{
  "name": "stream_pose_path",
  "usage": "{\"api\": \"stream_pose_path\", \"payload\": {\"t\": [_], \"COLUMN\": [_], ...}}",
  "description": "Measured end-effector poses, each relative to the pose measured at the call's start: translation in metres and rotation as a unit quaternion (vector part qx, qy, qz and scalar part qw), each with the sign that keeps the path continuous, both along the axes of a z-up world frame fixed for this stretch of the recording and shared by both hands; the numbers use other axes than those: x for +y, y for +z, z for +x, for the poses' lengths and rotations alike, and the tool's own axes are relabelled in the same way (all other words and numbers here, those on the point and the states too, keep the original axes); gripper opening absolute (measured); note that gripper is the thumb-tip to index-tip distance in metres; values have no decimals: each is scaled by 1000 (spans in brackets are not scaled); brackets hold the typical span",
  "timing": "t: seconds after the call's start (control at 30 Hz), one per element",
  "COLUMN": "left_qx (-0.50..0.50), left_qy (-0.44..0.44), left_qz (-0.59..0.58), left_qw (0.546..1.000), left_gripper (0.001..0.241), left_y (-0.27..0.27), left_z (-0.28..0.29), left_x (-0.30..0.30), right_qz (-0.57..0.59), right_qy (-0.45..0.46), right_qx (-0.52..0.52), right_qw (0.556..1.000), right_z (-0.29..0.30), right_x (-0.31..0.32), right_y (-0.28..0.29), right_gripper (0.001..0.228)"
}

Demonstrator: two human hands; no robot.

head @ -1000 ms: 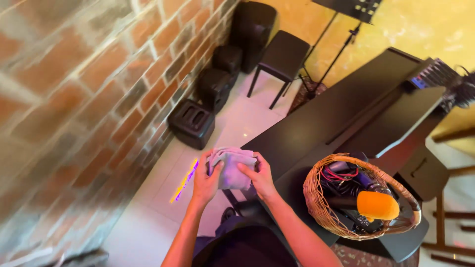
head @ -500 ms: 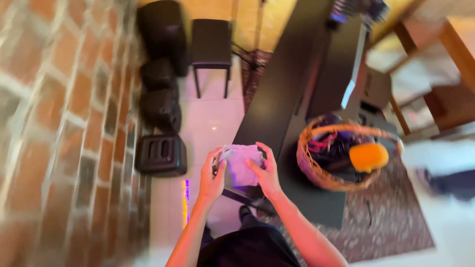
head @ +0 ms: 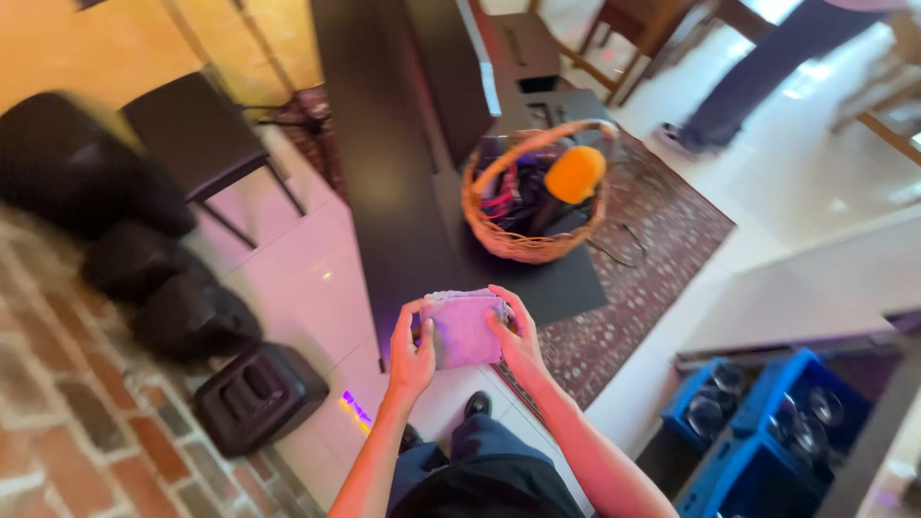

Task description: The recorder stacks plastic cups and rearranges items on a bar counter.

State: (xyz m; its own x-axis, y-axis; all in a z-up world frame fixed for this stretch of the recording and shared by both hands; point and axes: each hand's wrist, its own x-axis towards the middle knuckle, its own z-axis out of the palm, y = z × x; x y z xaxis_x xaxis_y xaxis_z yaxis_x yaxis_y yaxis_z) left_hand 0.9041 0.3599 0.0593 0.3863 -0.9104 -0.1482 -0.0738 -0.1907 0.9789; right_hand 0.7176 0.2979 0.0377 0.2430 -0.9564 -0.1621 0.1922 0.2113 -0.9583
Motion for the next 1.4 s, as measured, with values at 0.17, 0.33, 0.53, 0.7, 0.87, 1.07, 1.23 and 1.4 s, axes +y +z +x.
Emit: {"api": "stream_pose_path", "payload": {"t": [0.17,0.33,0.53,0.7,0.87,1.07,1.23,1.4], "left_qx": [56,-110,-67,-64,-136,-209,-241,-207], "left_qy": [-53,-87,-104,-96,-137,-133,-208,-311], "left_qz": [-93,-178,-43,-19,-47,-78,-110,-194], "left_qw": [993,974,991,993,980,966,942,907], "left_gripper": [33,44,37,40,46,59,58,50], "left_y": [-27,-35,-36,-38,-77,-56,16,36], "left_z": [-34,-59,-74,-65,-45,-42,-56,-90], "left_x": [-23,-43,-54,-62,-66,-58,-60,-67], "right_qz": [27,-8,-13,-6,68,-37,-40,-9], "right_qy": [-30,-46,-46,-44,-42,-88,-161,-281], "right_qx": [-1,27,70,106,214,305,287,282], "right_qw": [999,999,996,993,974,947,944,917], "right_z": [-37,-63,-72,-61,-42,-46,-66,-97], "right_x": [-5,-16,-26,-32,-33,-24,6,44], "right_y": [7,1,-19,-14,-4,-33,-15,0], "right_gripper": [57,73,68,66,67,69,65,57]}}
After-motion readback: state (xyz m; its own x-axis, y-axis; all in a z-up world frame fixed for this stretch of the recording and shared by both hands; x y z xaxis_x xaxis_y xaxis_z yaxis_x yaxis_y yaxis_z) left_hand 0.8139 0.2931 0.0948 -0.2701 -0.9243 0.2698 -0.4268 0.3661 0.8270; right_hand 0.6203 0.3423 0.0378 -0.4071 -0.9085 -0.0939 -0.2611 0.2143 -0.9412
